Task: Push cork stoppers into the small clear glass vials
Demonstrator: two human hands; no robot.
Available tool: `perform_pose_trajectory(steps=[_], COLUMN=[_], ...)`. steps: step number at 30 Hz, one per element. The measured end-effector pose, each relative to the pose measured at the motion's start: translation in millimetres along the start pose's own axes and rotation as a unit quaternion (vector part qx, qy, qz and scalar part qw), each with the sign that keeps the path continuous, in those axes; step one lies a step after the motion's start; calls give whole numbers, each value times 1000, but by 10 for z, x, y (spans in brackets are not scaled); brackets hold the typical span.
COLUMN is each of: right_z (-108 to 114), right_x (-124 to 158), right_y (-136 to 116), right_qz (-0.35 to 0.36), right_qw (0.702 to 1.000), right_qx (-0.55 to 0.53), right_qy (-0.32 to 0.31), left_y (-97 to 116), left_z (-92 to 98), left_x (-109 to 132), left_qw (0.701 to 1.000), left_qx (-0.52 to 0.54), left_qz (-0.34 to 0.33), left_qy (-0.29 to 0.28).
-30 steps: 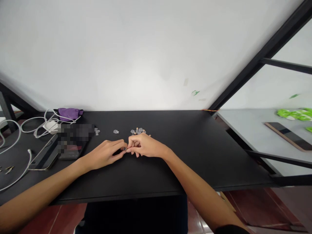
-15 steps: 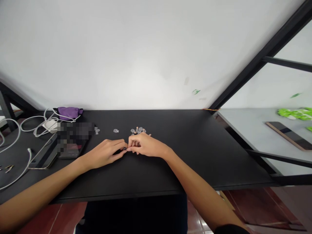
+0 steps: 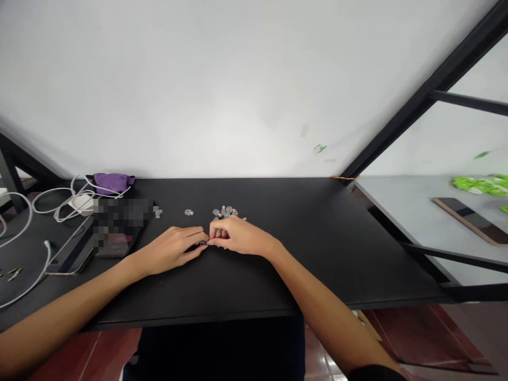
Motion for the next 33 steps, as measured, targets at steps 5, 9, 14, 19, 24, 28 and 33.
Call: perform_pose_trajectory(steps=[5,9,14,19,24,28,33], right_z=[3,11,16,20,30,35,52], right_x=[5,5,2,6,14,21,37], right_y=[5,25,43,27,12,10,-6], right_qz=[3,8,9,8,-1,-2,-3], right_qw=[1000,999,998,998,997,996,993], right_qx=[19,39,59,68,74,92,119], right_qy=[-1,4,7,5,5,0,-5], left_y=[6,14,17,18,16,27,35], left_z=[0,-6,-14,-24,-28,-21,-27], left_x=[-6,-12,-12,-9,-7,-8,-9], left_qw=[1000,1000,999,999,999,999,998], left_qx=[7,-8,-20,-24,-35,-34,-34], left_qz=[-6,-5,0,-4,-7,-13,-4], left_qy=[5,-7,-27,-29,-35,-31,-48])
Point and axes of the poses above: each hand's wrist, its own x-axis away from the middle knuckle, its own z-axis out of the back of the hand, y = z × x, the point moved 6 cm from there along -x, towards the middle knuckle, and after that the axes turned 7 degrees about y, right-handed, at the moved point
